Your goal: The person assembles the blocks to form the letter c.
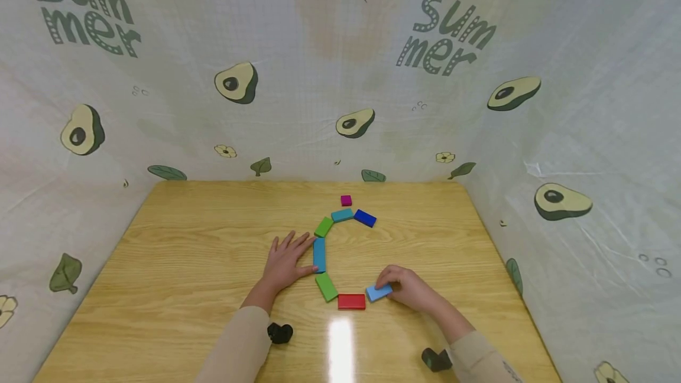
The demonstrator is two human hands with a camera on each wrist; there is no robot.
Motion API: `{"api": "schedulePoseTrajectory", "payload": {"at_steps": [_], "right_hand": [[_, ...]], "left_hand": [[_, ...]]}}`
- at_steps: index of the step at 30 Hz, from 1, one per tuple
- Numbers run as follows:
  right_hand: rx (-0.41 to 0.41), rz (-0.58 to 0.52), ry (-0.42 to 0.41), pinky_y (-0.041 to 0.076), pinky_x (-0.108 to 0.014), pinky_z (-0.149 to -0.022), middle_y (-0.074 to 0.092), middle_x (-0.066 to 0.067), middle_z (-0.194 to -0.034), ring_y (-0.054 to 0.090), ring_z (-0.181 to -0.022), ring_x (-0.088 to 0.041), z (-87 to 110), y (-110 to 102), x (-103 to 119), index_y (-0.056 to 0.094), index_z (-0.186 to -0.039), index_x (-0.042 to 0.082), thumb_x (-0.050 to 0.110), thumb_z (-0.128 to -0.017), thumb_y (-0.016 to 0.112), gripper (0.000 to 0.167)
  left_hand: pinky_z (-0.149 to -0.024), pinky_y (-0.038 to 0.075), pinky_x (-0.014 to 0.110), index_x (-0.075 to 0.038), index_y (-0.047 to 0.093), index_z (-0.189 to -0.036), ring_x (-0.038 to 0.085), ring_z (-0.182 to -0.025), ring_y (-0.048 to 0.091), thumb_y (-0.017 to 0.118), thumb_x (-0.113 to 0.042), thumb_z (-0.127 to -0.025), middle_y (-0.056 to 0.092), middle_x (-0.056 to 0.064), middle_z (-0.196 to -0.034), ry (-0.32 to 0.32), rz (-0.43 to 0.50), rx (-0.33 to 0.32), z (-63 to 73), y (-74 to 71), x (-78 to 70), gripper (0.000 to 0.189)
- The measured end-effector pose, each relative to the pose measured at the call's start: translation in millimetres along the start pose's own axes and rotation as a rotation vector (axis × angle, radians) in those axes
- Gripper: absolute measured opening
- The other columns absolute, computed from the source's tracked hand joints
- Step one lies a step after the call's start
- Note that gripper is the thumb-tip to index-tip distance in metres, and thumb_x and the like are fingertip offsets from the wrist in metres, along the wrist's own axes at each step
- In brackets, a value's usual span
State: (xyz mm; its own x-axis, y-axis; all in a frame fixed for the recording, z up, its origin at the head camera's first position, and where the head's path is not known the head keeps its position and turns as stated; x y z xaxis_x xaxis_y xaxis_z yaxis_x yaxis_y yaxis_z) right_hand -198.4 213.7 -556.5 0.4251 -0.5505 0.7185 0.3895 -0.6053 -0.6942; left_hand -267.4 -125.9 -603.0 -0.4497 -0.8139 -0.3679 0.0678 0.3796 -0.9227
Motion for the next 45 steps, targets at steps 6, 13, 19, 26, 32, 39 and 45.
{"api": "schedulePoseTrajectory", "payload": {"at_steps": [6, 13, 19, 26, 32, 39, 45], "right_hand": [[0.041, -0.004, 0.001, 0.052, -0.031, -0.088, 0.064, 0.002, -0.106, 0.06, -0.103, -0.018, -1.7, -1.4, 2.0, 0.075, -0.101, 0.012, -0.01, -0.084, 0.07, 0.028], [0.054, -0.002, 0.013, 0.05, -0.035, -0.093, 0.063, 0.001, -0.111, 0.058, -0.108, -0.022, -0.7, -1.6, 0.7, 0.075, -0.106, 0.011, -0.008, -0.083, 0.072, 0.03], [-0.044, -0.038, 0.075, 0.048, -0.038, -0.093, 0.061, 0.0, -0.115, 0.056, -0.109, -0.024, 6.9, 0.4, -2.9, 0.073, -0.111, 0.01, 0.005, -0.08, 0.079, 0.032], [-0.232, -0.112, 0.264, 0.044, -0.043, -0.098, 0.061, 0.009, -0.107, 0.056, -0.108, -0.019, 17.3, 11.8, -5.1, 0.073, -0.112, 0.016, 0.021, -0.076, 0.085, 0.038], [-0.338, -0.149, 0.313, 0.044, -0.041, -0.098, 0.062, 0.008, -0.105, 0.057, -0.106, -0.018, 20.1, 23.9, -10.9, 0.074, -0.108, 0.018, 0.024, -0.076, 0.085, 0.034], [-0.408, -0.175, 0.331, 0.045, -0.037, -0.096, 0.064, 0.009, -0.1, 0.058, -0.103, -0.015, 20.8, 31.8, -11.6, 0.075, -0.101, 0.019, 0.02, -0.075, 0.086, 0.028], [-0.424, -0.192, 0.334, 0.044, -0.039, -0.097, 0.063, 0.013, -0.097, 0.058, -0.101, -0.014, 22.1, 34.9, -12.2, 0.074, -0.097, 0.023, 0.021, -0.075, 0.086, 0.025]], "left_hand": [[-0.112, 0.0, 0.063, -0.026, 0.035, -0.153, 0.033, -0.147, 0.013, 0.061, -0.063, -0.086, 0.03, 0.0, -0.157, -0.009, 0.004, 0.016, -0.8, -1.8, 0.0, 0.081], [-0.112, 0.0, 0.063, -0.026, 0.035, -0.153, 0.033, -0.147, 0.013, 0.061, -0.063, -0.086, 0.031, -0.001, -0.157, -0.014, 0.004, 0.016, -1.1, -1.5, 0.6, 0.081], [-0.112, 0.001, 0.063, -0.026, 0.037, -0.152, 0.033, -0.146, 0.015, 0.06, -0.066, -0.085, 0.032, -0.001, -0.156, -0.003, 0.002, -0.011, -1.0, 1.0, 1.6, 0.081], [-0.111, 0.003, 0.064, -0.026, 0.039, -0.152, 0.034, -0.146, 0.017, 0.059, -0.067, -0.085, 0.034, 0.0, -0.156, 0.002, 0.0, -0.022, -0.3, 2.4, 1.6, 0.081], [-0.112, 0.002, 0.064, -0.026, 0.037, -0.152, 0.034, -0.146, 0.014, 0.061, -0.064, -0.085, 0.032, 0.0, -0.156, -0.005, -0.004, -0.005, -0.6, -0.2, -0.5, 0.08], [-0.112, 0.001, 0.063, -0.026, 0.036, -0.153, 0.033, -0.147, 0.013, 0.061, -0.064, -0.086, 0.031, -0.001, -0.157, -0.017, 0.009, 0.01, -0.6, -0.9, -0.9, 0.081], [-0.112, 0.001, 0.064, -0.025, 0.036, -0.153, 0.034, -0.146, 0.014, 0.062, -0.063, -0.086, 0.031, 0.0, -0.157, -0.013, 0.012, 0.012, 0.0, -1.4, -1.5, 0.081]]}}
Point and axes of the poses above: each hand's wrist, its own z-axis away from the middle knuckle, its own y-axis out of the palm, x = y × z, the point moved 1 cm from there along -z, towards the middle knuckle
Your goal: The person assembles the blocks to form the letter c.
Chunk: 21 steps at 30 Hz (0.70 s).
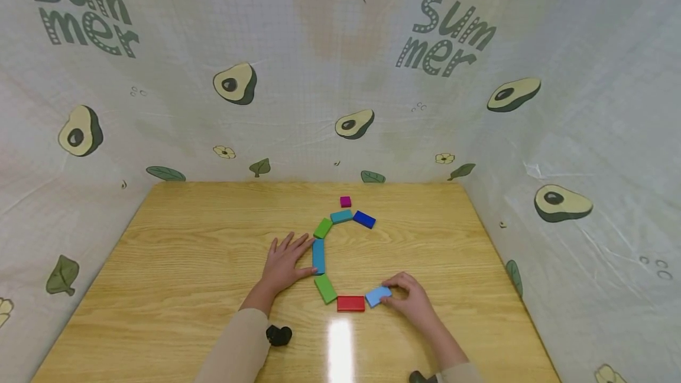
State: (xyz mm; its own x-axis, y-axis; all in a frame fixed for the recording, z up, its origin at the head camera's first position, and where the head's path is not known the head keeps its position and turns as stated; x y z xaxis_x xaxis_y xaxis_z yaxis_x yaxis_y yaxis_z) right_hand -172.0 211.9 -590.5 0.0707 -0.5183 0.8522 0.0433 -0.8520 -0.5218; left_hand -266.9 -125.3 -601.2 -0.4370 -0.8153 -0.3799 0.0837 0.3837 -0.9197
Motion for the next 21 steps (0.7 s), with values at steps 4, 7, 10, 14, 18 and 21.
{"api": "schedulePoseTrajectory", "payload": {"at_steps": [4, 7, 10, 14, 18, 21], "right_hand": [[0.002, 0.0, 0.001, 0.043, -0.039, -0.098, 0.063, 0.015, -0.097, 0.057, -0.102, -0.013, 0.5, 1.3, -1.3, 0.074, -0.095, 0.026, 0.022, -0.075, 0.086, 0.024], [-0.009, 0.004, -0.018, 0.044, -0.039, -0.096, 0.064, 0.014, -0.098, 0.057, -0.102, -0.013, 1.5, 2.0, -1.0, 0.074, -0.095, 0.025, 0.021, -0.074, 0.086, 0.024], [-0.019, 0.01, -0.043, 0.044, -0.039, -0.095, 0.065, 0.013, -0.099, 0.057, -0.102, -0.014, 2.3, 2.5, -0.1, 0.075, -0.095, 0.023, 0.019, -0.074, 0.086, 0.024], [-0.017, 0.011, -0.038, 0.044, -0.04, -0.096, 0.065, 0.013, -0.099, 0.057, -0.103, -0.014, 2.2, 2.6, 0.1, 0.075, -0.095, 0.024, 0.018, -0.074, 0.086, 0.025], [-0.005, -0.003, -0.003, 0.041, -0.043, -0.099, 0.063, 0.017, -0.099, 0.056, -0.105, -0.012, 1.4, 2.5, 0.4, 0.074, -0.095, 0.028, 0.018, -0.075, 0.085, 0.025], [-0.001, -0.008, 0.01, 0.041, -0.045, -0.1, 0.063, 0.018, -0.099, 0.055, -0.106, -0.013, 0.8, 2.4, 0.6, 0.074, -0.095, 0.029, 0.018, -0.075, 0.085, 0.025]], "left_hand": [[-0.112, 0.001, 0.064, -0.025, 0.037, -0.153, 0.034, -0.146, 0.014, 0.061, -0.063, -0.086, 0.031, 0.0, -0.157, 0.001, 0.0, 0.001, 1.0, -0.1, -0.1, 0.081], [-0.111, 0.002, 0.064, -0.025, 0.037, -0.152, 0.034, -0.146, 0.015, 0.061, -0.063, -0.085, 0.032, 0.0, -0.157, 0.007, -0.002, -0.004, 1.4, -0.4, -0.5, 0.081], [-0.111, 0.002, 0.065, -0.024, 0.038, -0.152, 0.035, -0.146, 0.016, 0.062, -0.063, -0.085, 0.033, 0.001, -0.156, 0.013, -0.001, -0.01, 1.4, -0.9, -1.0, 0.081], [-0.111, 0.002, 0.064, -0.025, 0.038, -0.152, 0.034, -0.146, 0.016, 0.062, -0.063, -0.086, 0.033, 0.001, -0.156, 0.012, 0.0, -0.01, 1.2, -0.9, -1.0, 0.081], [-0.111, 0.002, 0.064, -0.025, 0.037, -0.152, 0.034, -0.146, 0.016, 0.061, -0.063, -0.086, 0.032, 0.0, -0.156, 0.006, -0.005, -0.007, 0.8, -0.7, -0.7, 0.081], [-0.111, 0.002, 0.064, -0.025, 0.038, -0.152, 0.035, -0.146, 0.016, 0.061, -0.064, -0.085, 0.033, 0.0, -0.156, 0.005, -0.011, -0.011, 0.1, -0.6, -0.7, 0.081]]}}
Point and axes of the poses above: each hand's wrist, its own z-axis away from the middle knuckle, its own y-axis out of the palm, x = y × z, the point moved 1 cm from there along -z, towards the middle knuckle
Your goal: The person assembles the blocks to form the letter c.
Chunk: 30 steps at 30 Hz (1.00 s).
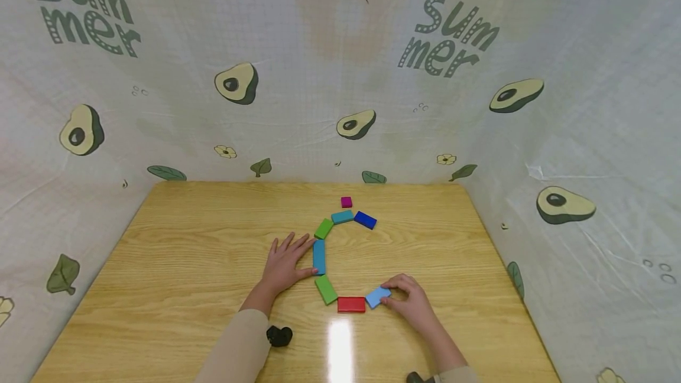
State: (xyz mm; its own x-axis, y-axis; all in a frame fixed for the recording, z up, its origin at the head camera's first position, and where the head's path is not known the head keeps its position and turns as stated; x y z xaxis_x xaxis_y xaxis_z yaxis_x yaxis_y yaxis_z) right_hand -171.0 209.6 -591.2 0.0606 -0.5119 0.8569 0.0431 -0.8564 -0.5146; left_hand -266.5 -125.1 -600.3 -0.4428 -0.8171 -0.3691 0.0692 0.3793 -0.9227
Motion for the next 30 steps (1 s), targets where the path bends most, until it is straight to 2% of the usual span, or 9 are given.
{"api": "schedulePoseTrajectory", "payload": {"at_steps": [22, 30], "right_hand": [[-0.014, 0.002, -0.024, 0.043, -0.042, -0.098, 0.063, 0.019, -0.099, 0.055, -0.105, -0.012, -1.8, 1.1, -2.9, 0.074, -0.096, 0.032, 0.017, -0.076, 0.085, 0.027], [-0.03, -0.006, -0.011, 0.044, -0.039, -0.097, 0.065, 0.013, -0.101, 0.058, -0.104, -0.014, -3.5, -1.0, -0.7, 0.075, -0.098, 0.023, 0.018, -0.075, 0.085, 0.026]], "left_hand": [[-0.112, 0.001, 0.064, -0.026, 0.036, -0.153, 0.033, -0.146, 0.014, 0.06, -0.065, -0.085, 0.032, 0.0, -0.157, -0.001, -0.006, 0.008, -1.2, 1.2, 0.7, 0.081], [-0.111, 0.004, 0.064, -0.026, 0.039, -0.151, 0.035, -0.145, 0.017, 0.058, -0.068, -0.085, 0.034, 0.0, -0.155, 0.011, -0.013, -0.021, -1.7, 4.6, 3.4, 0.081]]}}
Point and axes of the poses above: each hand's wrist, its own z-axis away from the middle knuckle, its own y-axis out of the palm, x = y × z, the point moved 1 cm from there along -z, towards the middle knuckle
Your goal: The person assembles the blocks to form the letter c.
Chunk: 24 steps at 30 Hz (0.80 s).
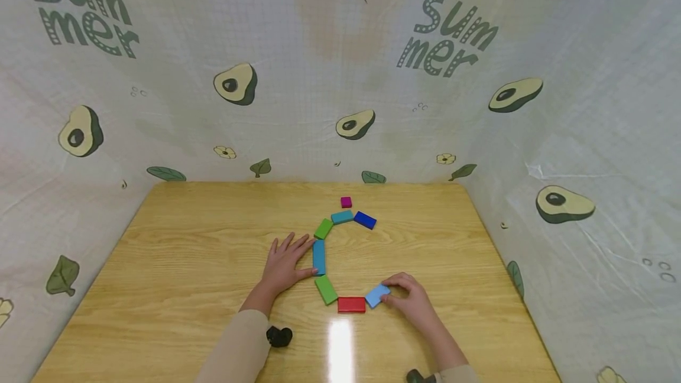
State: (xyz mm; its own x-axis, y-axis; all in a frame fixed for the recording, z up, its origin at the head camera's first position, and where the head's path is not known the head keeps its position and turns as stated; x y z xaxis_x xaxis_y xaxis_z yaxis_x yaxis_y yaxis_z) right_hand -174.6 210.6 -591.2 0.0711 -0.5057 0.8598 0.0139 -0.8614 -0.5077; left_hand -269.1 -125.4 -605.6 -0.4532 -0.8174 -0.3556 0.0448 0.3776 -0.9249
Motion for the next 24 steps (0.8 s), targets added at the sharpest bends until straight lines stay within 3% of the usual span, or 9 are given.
{"api": "schedulePoseTrajectory", "payload": {"at_steps": [8, 13, 24], "right_hand": [[-0.005, -0.011, 0.027, 0.046, -0.037, -0.094, 0.065, 0.01, -0.102, 0.058, -0.104, -0.016, -16.6, -6.1, 11.8, 0.075, -0.102, 0.016, 0.012, -0.079, 0.082, 0.025], [0.015, 0.013, -0.007, 0.048, -0.039, -0.089, 0.064, 0.007, -0.101, 0.057, -0.098, -0.018, -38.8, -7.4, 22.3, 0.075, -0.104, 0.011, 0.011, -0.081, 0.08, 0.023], [0.07, 0.055, -0.085, 0.046, -0.048, -0.092, 0.065, -0.007, -0.107, 0.058, -0.102, -0.029, -96.6, -2.8, 48.3, 0.072, -0.109, 0.002, 0.005, -0.085, 0.075, 0.024]], "left_hand": [[-0.112, 0.002, 0.063, -0.027, 0.037, -0.152, 0.034, -0.146, 0.015, 0.058, -0.067, -0.085, 0.033, 0.0, -0.156, -0.011, 0.007, 0.017, 0.4, -0.4, -0.7, 0.081], [-0.112, 0.001, 0.063, -0.026, 0.036, -0.153, 0.034, -0.147, 0.013, 0.059, -0.065, -0.086, 0.032, 0.0, -0.157, -0.012, 0.018, 0.025, 0.4, -0.8, -1.0, 0.081], [-0.112, 0.0, 0.062, -0.028, 0.034, -0.153, 0.032, -0.147, 0.012, 0.057, -0.068, -0.086, 0.029, -0.002, -0.158, -0.019, 0.011, 0.036, -0.2, 1.4, 0.9, 0.082]]}}
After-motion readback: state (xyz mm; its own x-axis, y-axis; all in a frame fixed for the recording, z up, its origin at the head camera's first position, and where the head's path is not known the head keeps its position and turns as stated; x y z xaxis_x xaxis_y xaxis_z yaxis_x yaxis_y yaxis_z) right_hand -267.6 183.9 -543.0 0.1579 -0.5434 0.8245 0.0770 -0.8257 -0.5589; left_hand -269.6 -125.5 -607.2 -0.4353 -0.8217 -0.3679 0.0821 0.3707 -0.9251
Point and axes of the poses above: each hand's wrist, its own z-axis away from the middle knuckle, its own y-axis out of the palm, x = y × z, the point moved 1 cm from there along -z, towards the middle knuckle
